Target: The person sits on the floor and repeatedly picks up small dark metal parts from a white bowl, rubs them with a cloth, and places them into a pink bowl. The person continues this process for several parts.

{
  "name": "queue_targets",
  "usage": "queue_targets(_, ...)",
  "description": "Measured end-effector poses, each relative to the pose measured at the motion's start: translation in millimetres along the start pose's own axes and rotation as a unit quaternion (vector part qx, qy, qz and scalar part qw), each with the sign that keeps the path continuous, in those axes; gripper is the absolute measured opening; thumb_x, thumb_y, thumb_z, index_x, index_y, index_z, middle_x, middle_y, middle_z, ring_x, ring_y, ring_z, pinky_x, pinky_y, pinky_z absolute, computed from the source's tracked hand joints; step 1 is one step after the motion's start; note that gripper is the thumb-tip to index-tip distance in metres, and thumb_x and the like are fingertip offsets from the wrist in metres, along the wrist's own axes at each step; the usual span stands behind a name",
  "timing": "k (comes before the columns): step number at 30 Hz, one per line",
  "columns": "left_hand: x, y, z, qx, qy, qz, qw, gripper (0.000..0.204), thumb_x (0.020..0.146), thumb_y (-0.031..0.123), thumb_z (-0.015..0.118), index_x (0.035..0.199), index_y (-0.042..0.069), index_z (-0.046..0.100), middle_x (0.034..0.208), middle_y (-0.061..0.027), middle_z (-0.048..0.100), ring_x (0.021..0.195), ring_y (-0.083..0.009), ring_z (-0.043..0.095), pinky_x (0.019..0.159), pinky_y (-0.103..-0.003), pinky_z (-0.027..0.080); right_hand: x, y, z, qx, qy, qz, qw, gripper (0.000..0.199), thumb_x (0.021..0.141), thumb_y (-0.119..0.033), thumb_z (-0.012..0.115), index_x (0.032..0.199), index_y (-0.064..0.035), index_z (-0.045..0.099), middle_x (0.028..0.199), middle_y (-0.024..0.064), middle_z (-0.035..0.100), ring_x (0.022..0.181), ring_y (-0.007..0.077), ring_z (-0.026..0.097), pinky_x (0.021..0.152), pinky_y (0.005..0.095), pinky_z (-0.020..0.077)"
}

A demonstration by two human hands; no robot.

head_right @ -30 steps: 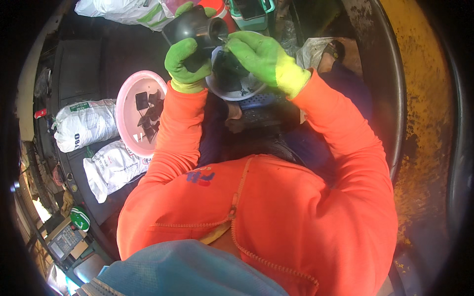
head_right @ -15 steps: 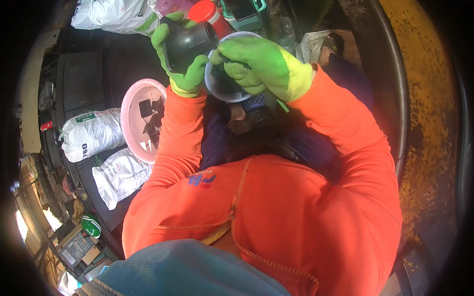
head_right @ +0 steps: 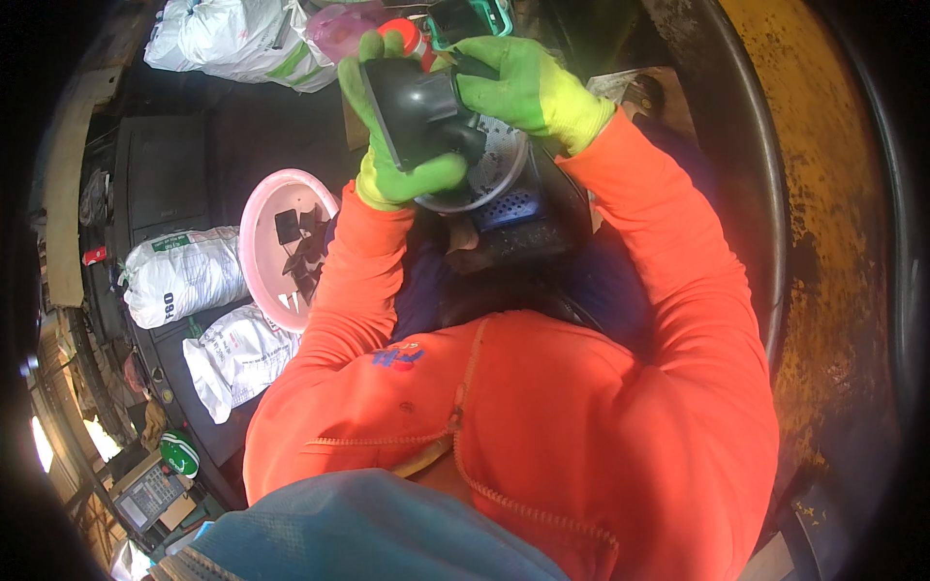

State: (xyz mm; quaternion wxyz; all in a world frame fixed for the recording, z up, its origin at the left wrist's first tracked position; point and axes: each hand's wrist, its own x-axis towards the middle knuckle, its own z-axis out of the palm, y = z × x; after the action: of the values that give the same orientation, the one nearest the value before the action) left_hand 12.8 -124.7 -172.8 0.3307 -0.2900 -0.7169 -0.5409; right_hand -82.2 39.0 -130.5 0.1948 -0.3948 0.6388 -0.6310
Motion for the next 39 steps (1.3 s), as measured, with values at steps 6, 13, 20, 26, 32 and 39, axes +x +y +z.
queue_targets(6, 4.1, 2.4, -8.4, -0.734, 0.075, -0.303, 0.603, 0.092, 0.087, 0.065, 0.053, 0.147, -0.002, 0.031, 0.139, -0.0166, 0.049, 0.127, -0.0269, 0.049, 0.109, -0.042, 0.038, 1.9, 8.2, -11.2, -0.384, -0.041, -0.324, 0.863, 0.041, 0.069, 0.000, 0.072, 0.108, -0.0078, 0.067, 0.099, 0.0103, 0.069, 0.076, 0.0249, 0.068, 0.067, 0.0332, 0.0545)
queue_targets(13, 0.8, -13.3, -14.8, -0.578, 0.112, -0.389, 0.708, 0.063, 0.082, 0.034, 0.060, 0.132, -0.002, 0.047, 0.114, -0.0232, 0.063, 0.096, -0.0351, 0.066, 0.070, -0.052, 0.058, 3.2, -0.9, -12.5, -0.191, -0.044, 0.011, 0.981, 0.025, 0.089, -0.008, 0.063, 0.113, -0.0004, 0.061, 0.104, 0.0113, 0.068, 0.094, 0.0145, 0.063, 0.083, 0.0291, 0.0496)
queue_targets(20, 6.1, -2.2, -25.9, -0.536, 0.192, -0.394, 0.721, 0.066, 0.083, 0.037, 0.059, 0.132, -0.004, 0.046, 0.109, -0.0238, 0.064, 0.086, -0.0341, 0.067, 0.063, -0.049, 0.058, 5.3, 22.6, -5.0, -0.340, 0.011, -0.200, 0.919, 0.023, 0.091, -0.022, 0.064, 0.111, -0.0110, 0.067, 0.093, 0.0094, 0.070, 0.083, 0.0272, 0.069, 0.070, 0.0358, 0.0546)
queue_targets(26, 4.6, 3.9, -29.7, -0.530, 0.210, -0.372, 0.733, 0.067, 0.079, 0.034, 0.060, 0.132, -0.005, 0.047, 0.110, -0.0214, 0.063, 0.089, -0.0322, 0.067, 0.071, -0.044, 0.058, 7.3, 26.8, 3.6, -0.347, 0.007, -0.229, 0.910, 0.022, 0.091, -0.019, 0.063, 0.110, -0.0112, 0.067, 0.094, 0.0080, 0.070, 0.080, 0.0278, 0.068, 0.068, 0.0343, 0.0549)
queue_targets(32, -2.1, 4.1, -36.0, -0.546, 0.222, -0.303, 0.749, 0.083, 0.073, 0.034, 0.058, 0.139, -0.011, 0.035, 0.117, -0.0235, 0.057, 0.102, -0.0344, 0.061, 0.089, -0.044, 0.053, -2.8, 18.3, 15.4, -0.320, -0.022, -0.188, 0.928, 0.025, 0.090, -0.012, 0.064, 0.112, -0.0007, 0.065, 0.099, 0.0147, 0.070, 0.085, 0.0289, 0.069, 0.074, 0.0345, 0.0553)
queue_targets(39, -1.7, 15.1, -36.9, -0.474, 0.220, -0.300, 0.798, 0.077, 0.071, 0.026, 0.068, 0.136, -0.005, 0.039, 0.117, -0.0200, 0.057, 0.103, -0.0306, 0.061, 0.087, -0.042, 0.054, -11.4, 20.7, 30.2, -0.220, -0.001, -0.138, 0.966, 0.024, 0.094, -0.020, 0.058, 0.111, -0.0034, 0.064, 0.097, 0.0148, 0.067, 0.086, 0.0307, 0.066, 0.073, 0.0365, 0.0522)
